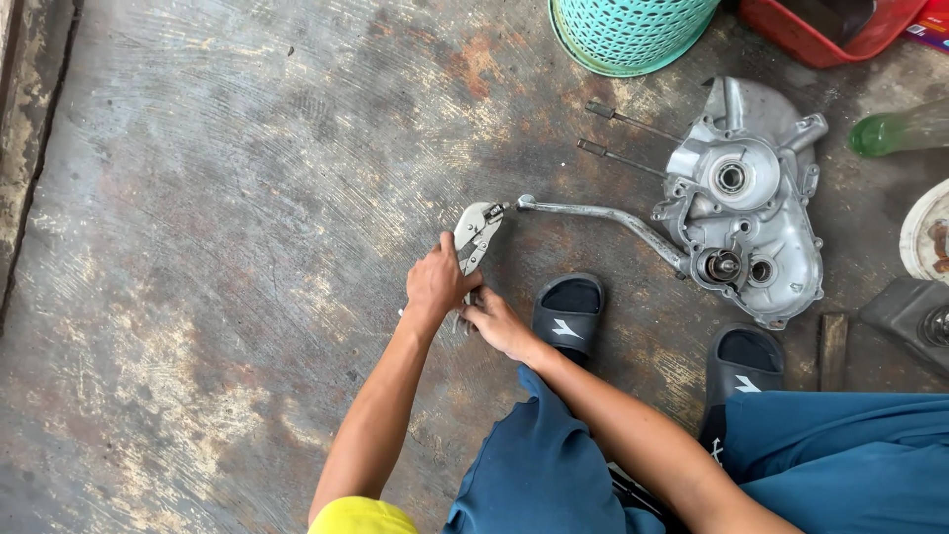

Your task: The person pours liquid from a bottle into a container, then uses pliers to hold a small metal part while dipping it into the liquid. They repeat this process with different small parts, cleaning them in the liquid and placing them on the floor.

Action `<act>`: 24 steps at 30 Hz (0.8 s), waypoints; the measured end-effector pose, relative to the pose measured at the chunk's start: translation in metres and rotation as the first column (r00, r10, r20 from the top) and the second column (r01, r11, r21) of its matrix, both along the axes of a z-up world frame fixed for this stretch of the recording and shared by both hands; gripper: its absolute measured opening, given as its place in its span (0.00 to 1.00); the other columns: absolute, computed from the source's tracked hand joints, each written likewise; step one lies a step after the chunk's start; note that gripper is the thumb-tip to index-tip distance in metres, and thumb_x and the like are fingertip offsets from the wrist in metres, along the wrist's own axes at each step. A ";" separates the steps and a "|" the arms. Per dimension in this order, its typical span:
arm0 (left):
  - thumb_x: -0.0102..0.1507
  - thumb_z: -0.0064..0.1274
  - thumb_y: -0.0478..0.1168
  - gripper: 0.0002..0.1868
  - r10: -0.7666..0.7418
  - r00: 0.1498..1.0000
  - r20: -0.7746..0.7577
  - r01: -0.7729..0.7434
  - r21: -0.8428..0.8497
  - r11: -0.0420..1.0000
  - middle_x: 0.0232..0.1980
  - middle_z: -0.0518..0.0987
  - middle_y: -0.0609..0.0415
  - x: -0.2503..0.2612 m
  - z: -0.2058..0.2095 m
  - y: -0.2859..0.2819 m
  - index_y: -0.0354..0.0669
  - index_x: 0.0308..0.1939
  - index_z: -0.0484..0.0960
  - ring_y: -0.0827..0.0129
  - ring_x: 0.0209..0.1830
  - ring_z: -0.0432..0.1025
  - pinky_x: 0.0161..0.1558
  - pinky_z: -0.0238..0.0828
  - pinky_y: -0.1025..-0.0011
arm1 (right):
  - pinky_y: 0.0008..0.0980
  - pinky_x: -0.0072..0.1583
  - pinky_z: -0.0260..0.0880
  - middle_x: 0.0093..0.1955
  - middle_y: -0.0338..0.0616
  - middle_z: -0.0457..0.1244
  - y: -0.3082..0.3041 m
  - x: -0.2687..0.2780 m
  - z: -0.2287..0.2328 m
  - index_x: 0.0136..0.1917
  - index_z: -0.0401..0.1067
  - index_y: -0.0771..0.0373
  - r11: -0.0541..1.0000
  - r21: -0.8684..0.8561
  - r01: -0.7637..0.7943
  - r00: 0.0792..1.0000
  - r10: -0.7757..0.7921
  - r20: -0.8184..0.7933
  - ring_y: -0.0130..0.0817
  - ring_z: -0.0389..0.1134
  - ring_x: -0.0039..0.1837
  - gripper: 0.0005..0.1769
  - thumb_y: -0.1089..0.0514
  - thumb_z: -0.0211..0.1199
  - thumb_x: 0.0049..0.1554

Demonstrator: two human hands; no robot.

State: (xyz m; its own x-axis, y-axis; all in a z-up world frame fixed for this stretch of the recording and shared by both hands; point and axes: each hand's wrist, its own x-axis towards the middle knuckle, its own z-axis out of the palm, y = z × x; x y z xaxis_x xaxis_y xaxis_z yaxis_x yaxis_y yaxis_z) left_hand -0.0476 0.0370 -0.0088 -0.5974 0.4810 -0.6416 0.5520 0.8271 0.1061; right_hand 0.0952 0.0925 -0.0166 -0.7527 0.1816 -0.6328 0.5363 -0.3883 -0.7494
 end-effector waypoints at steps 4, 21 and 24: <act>0.57 0.59 0.65 0.40 0.287 0.925 0.248 -0.341 0.213 0.916 0.50 0.81 0.34 0.009 0.042 0.013 0.40 0.58 0.64 0.32 0.50 0.78 0.50 0.76 0.42 | 0.40 0.60 0.68 0.60 0.48 0.60 0.023 0.006 0.048 0.66 0.62 0.63 0.927 -0.340 0.160 0.953 -0.234 -0.190 0.41 0.61 0.64 0.28 0.55 0.66 0.56; 0.72 0.42 0.54 0.28 -0.204 0.703 0.682 -0.561 0.707 0.431 0.51 0.84 0.37 0.064 0.106 0.219 0.33 0.65 0.69 0.46 0.58 0.77 0.58 0.70 0.50 | 0.57 0.74 0.53 0.73 0.67 0.51 0.210 0.058 0.160 0.80 0.48 0.68 0.946 0.095 0.309 0.928 -0.279 -0.246 0.57 0.52 0.76 0.59 0.42 0.76 0.49; 0.73 0.40 0.55 0.33 -0.266 0.660 0.702 -0.562 0.697 0.446 0.59 0.77 0.24 0.083 0.130 0.258 0.28 0.70 0.65 0.34 0.65 0.70 0.65 0.64 0.40 | 0.51 0.63 0.63 0.61 0.57 0.60 0.260 0.085 0.163 0.74 0.59 0.67 0.876 0.326 0.357 0.934 -0.329 -0.140 0.52 0.62 0.63 0.52 0.46 0.78 0.43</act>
